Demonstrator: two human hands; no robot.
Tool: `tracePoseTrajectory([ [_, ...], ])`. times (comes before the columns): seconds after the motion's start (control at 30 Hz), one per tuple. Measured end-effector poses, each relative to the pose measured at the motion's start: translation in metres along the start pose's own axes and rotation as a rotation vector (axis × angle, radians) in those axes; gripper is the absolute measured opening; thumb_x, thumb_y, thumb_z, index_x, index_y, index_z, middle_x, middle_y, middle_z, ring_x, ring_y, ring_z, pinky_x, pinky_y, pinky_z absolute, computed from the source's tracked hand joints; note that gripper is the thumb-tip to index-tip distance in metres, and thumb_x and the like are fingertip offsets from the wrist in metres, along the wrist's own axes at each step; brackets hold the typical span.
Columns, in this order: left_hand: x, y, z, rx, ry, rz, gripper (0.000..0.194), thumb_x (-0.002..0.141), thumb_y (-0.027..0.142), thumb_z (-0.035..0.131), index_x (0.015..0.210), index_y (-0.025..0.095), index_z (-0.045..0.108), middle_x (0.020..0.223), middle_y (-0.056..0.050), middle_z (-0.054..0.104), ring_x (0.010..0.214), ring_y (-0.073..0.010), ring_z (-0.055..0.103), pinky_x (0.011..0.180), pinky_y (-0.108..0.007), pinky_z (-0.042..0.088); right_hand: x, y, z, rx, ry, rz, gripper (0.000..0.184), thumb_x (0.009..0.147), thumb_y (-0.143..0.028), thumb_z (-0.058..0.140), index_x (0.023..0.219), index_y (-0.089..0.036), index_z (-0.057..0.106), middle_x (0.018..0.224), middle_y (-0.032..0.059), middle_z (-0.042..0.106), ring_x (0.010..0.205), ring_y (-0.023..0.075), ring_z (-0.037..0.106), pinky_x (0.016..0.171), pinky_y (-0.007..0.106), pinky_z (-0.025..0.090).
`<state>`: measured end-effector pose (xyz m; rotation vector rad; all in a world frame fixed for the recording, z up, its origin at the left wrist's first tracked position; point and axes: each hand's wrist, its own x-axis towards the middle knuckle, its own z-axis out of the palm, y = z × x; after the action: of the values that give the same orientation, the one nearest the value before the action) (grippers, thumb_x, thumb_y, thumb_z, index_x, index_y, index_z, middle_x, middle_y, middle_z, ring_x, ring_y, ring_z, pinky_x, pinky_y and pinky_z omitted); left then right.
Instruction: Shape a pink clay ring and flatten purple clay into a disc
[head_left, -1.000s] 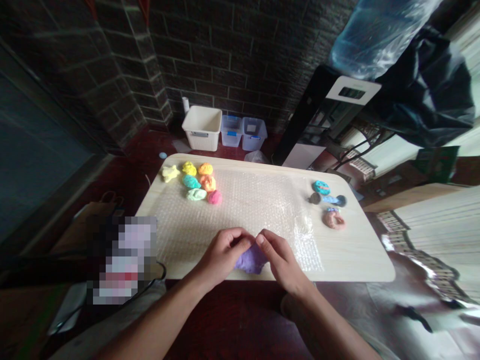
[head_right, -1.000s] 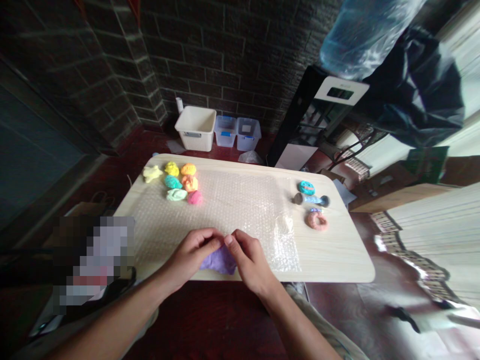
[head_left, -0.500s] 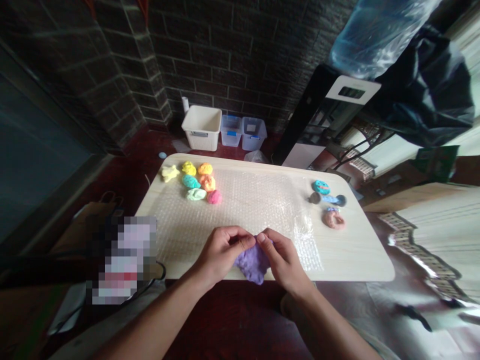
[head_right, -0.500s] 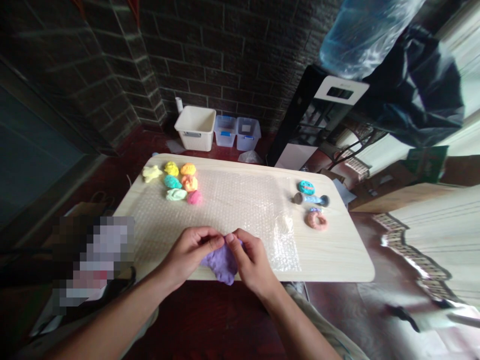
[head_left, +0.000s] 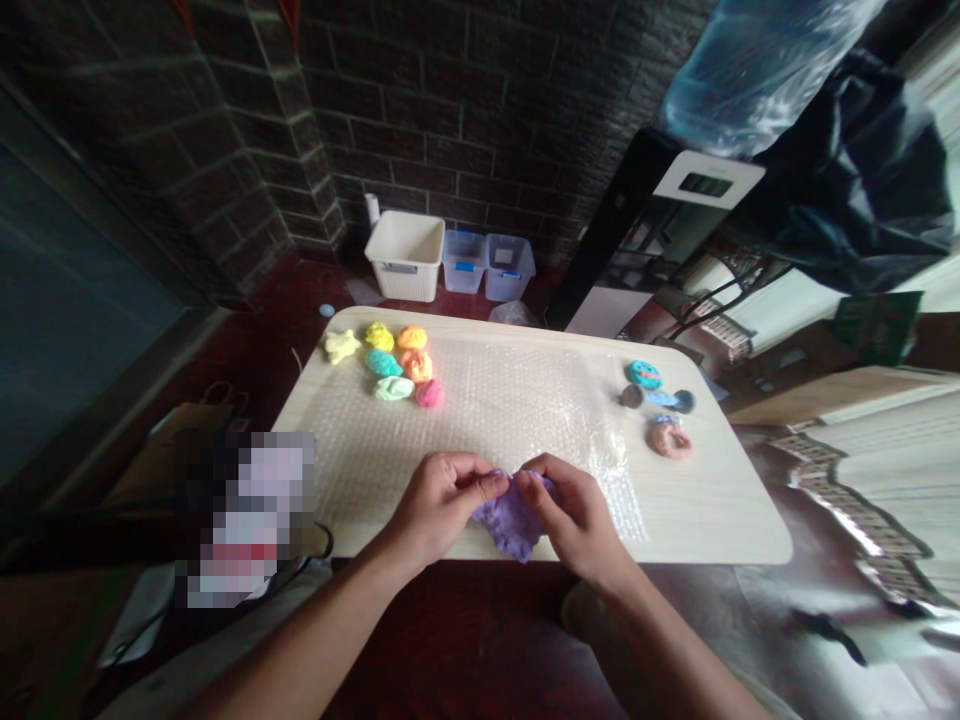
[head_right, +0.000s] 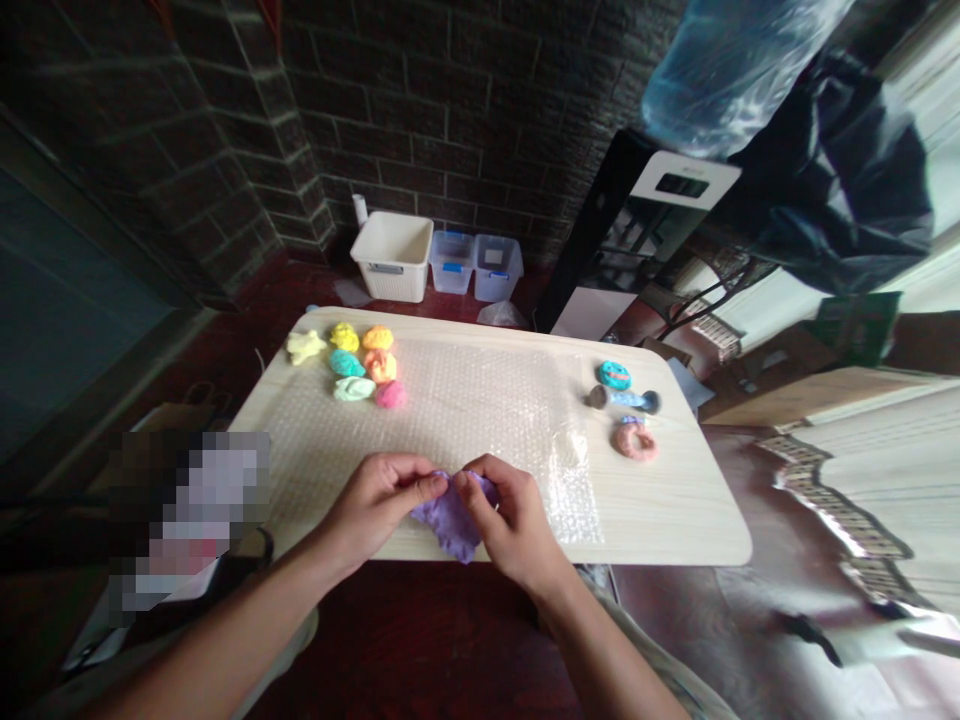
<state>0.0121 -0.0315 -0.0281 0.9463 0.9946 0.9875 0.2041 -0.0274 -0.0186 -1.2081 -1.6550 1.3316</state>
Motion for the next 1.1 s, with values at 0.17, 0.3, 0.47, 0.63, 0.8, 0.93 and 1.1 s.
tracePoseTrajectory([
  [0.17,-0.002,0.0,-0.001,0.16,-0.02,0.098,0.035,0.091,0.043,0.074,0.07,0.015,0.07,0.065,0.0,0.061,0.062,-0.0135,0.051,0.059,-0.026,0.037,0.0,0.002,0.001,-0.004,0.009,0.016,0.044,0.104,-0.056,0.057,0.083,-0.018,0.064,0.068,-0.0008,0.052,0.061,0.0138,0.043,0.055,0.027,0.033],
  [0.3,-0.004,-0.001,-0.001,0.312,-0.005,0.163,0.031,0.097,0.038,0.064,0.077,0.016,0.069,0.07,-0.001,0.061,0.067,-0.0152,0.053,0.059,-0.027,0.036,-0.001,-0.003,0.001,-0.012,-0.076,0.056,0.042,0.105,-0.056,0.055,0.084,-0.019,0.06,0.067,-0.0025,0.05,0.06,0.0129,0.045,0.055,0.026,0.033],
  [0.47,-0.003,-0.003,-0.003,0.351,-0.033,0.166,0.034,0.1,0.038,0.06,0.074,0.016,0.065,0.068,0.0,0.055,0.066,-0.0145,0.05,0.059,-0.027,0.035,-0.001,-0.006,0.001,-0.096,-0.134,-0.005,0.039,0.108,-0.051,0.052,0.085,-0.019,0.059,0.069,-0.0026,0.05,0.062,0.0127,0.044,0.057,0.026,0.036],
  [0.63,-0.001,-0.009,-0.006,0.275,-0.052,0.127,0.036,0.101,0.042,0.06,0.076,0.017,0.066,0.068,0.001,0.057,0.065,-0.0144,0.053,0.059,-0.026,0.04,0.0,-0.003,0.001,-0.101,-0.079,0.013,0.04,0.108,-0.052,0.051,0.087,-0.019,0.058,0.069,-0.003,0.049,0.061,0.012,0.042,0.055,0.025,0.034],
  [0.8,0.0,-0.011,-0.006,0.3,0.024,0.214,0.022,0.096,0.035,0.068,0.099,0.017,0.081,0.103,-0.01,0.08,0.096,-0.0239,0.074,0.083,-0.033,0.057,0.002,-0.003,-0.001,-0.053,-0.119,0.066,0.04,0.105,-0.054,0.057,0.095,-0.017,0.067,0.074,-0.0002,0.058,0.065,0.013,0.049,0.058,0.025,0.037],
  [0.93,0.002,-0.008,-0.003,0.189,-0.024,0.164,0.025,0.095,0.036,0.07,0.105,0.017,0.083,0.11,-0.013,0.082,0.107,-0.0271,0.076,0.093,-0.036,0.058,0.002,0.001,-0.001,0.023,-0.082,0.042,0.039,0.104,-0.053,0.059,0.091,-0.017,0.067,0.074,-0.0005,0.056,0.064,0.0129,0.046,0.057,0.026,0.037],
  [1.1,0.002,-0.008,-0.002,0.125,0.009,0.141,0.029,0.094,0.039,0.072,0.107,0.016,0.081,0.106,-0.011,0.082,0.099,-0.0248,0.076,0.085,-0.033,0.058,0.001,0.002,-0.001,0.014,-0.071,0.014,0.036,0.105,-0.05,0.06,0.09,-0.018,0.067,0.074,-0.0004,0.057,0.064,0.0128,0.046,0.058,0.026,0.037],
])
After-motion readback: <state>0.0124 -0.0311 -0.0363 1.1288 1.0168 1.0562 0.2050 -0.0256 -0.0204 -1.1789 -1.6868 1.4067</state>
